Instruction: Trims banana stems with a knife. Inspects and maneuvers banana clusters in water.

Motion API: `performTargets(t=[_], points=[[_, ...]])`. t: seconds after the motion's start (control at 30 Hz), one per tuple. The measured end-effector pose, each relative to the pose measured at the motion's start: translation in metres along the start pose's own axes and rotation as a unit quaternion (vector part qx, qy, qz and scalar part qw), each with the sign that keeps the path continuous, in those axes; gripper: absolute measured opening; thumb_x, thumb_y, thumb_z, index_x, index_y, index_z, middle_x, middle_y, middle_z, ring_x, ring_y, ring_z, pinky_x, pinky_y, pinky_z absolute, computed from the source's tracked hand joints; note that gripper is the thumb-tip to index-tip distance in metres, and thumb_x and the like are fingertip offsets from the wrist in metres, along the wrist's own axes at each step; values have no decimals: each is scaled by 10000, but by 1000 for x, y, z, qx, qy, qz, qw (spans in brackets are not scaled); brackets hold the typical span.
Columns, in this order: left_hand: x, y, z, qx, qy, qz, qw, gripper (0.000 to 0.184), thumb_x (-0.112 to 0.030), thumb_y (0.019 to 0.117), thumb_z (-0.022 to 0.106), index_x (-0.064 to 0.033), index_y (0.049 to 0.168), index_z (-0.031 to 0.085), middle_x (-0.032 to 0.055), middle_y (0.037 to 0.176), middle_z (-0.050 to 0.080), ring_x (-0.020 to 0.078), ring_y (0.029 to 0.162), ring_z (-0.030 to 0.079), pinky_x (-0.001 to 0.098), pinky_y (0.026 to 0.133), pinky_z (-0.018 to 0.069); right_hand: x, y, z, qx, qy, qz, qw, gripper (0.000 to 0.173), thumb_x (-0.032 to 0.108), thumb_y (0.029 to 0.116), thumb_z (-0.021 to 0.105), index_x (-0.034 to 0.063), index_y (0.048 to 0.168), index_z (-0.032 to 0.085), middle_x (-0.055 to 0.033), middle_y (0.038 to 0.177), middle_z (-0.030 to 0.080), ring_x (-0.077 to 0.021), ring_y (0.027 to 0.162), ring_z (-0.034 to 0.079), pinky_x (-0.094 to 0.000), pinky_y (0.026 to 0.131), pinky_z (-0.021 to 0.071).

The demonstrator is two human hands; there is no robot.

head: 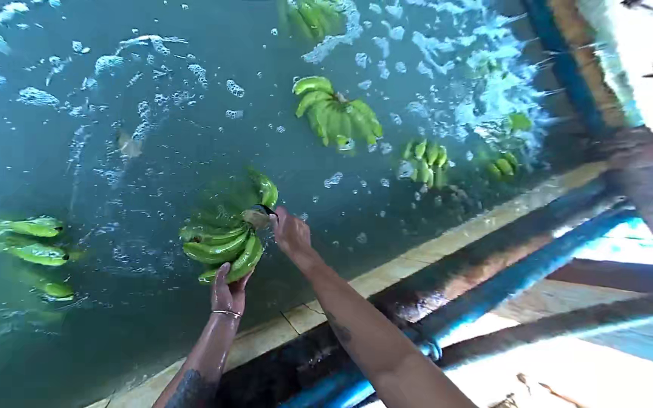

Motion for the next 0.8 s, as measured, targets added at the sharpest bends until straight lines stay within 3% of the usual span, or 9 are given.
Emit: performTargets(t=[0.13, 0.17, 0.23, 0.27, 0.37, 0.43, 0.57, 0.7, 0.8], points=[[11, 10, 2, -57, -19, 56, 997, 433, -57, 1037, 496, -21, 1457, 402, 238, 1320, 550, 332, 1093, 629, 487, 880, 570, 5, -4, 18, 57, 75, -24, 995, 426, 286, 1123, 373, -1, 1372, 565, -271, 1133, 687, -427, 1026, 691, -601, 888, 550], [8, 14, -1, -55, -14, 64, 996, 435, -59, 1038, 490, -18, 1460, 395, 236, 1324, 545, 326, 1097, 625, 487, 884, 567, 1, -12, 18, 97, 116, -43, 988, 393, 265, 1119, 390, -4, 1322, 593, -214, 1025, 691, -331, 867, 691, -505, 774, 574], [-6, 15, -3, -41, -2, 52, 998, 402, -88, 1047, 466, -11, 1437, 404, 228, 1295, 560, 313, 1078, 636, 474, 875, 575, -9, -31, 16, 147, 233, -78, 958, 322, 252, 1109, 387, 7, 1163, 588, -43, 775, 568, -98, 567, 508, -253, 517, 441], [-12, 10, -5, -40, -2, 33, 999, 380, -112, 1054, 456, -10, 1417, 420, 226, 1284, 568, 318, 1076, 641, 479, 873, 579, -16, -34, 12, 132, 260, -76, 954, 331, 241, 1112, 390, -10, 1183, 594, -51, 787, 578, -98, 587, 513, -259, 548, 455], [-33, -4, 5, -37, -27, -9, 999, 377, -169, 1065, 426, -54, 1424, 407, 221, 1321, 544, 345, 1129, 618, 495, 897, 565, -28, 1, 8, -6, 154, -86, 984, 377, 264, 1121, 390, -8, 1305, 574, -217, 987, 689, -355, 881, 694, -542, 818, 568], [-45, -13, 11, -53, -48, -30, 997, 391, -204, 1064, 427, -73, 1432, 398, 222, 1340, 530, 361, 1161, 604, 505, 914, 560, -15, 15, 14, -63, 94, -114, 987, 363, 259, 1115, 416, -9, 1301, 577, -262, 1040, 691, -443, 968, 696, -620, 842, 550], [-53, -9, 14, -65, -61, -53, 995, 415, -244, 1051, 440, -77, 1428, 392, 226, 1334, 533, 366, 1148, 609, 516, 906, 561, 16, 16, 26, -107, 82, -130, 982, 320, 174, 1086, 476, 0, 1322, 603, -253, 1126, 709, -445, 1003, 713, -618, 842, 569], [-50, -5, 12, -55, -63, -46, 995, 398, -222, 1051, 436, -77, 1420, 401, 227, 1341, 531, 374, 1172, 599, 533, 926, 553, 15, 9, 36, -18, 147, -110, 983, 336, 206, 1107, 436, -28, 1301, 578, -251, 1074, 692, -388, 1025, 696, -540, 925, 550], [-49, -7, 20, -47, -60, -34, 997, 357, -223, 1058, 417, -64, 1378, 416, 217, 1258, 559, 346, 1089, 629, 495, 877, 575, 21, 15, 37, -15, 143, -88, 986, 332, 186, 1105, 432, -28, 1315, 574, -276, 1080, 698, -430, 1035, 699, -583, 913, 547]])
Point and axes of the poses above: each hand's wrist, its own y-axis towards the middle knuckle, its own z-axis out of the palm, x = y × z, the point moved 4 cm from there along y, towards the middle knuckle
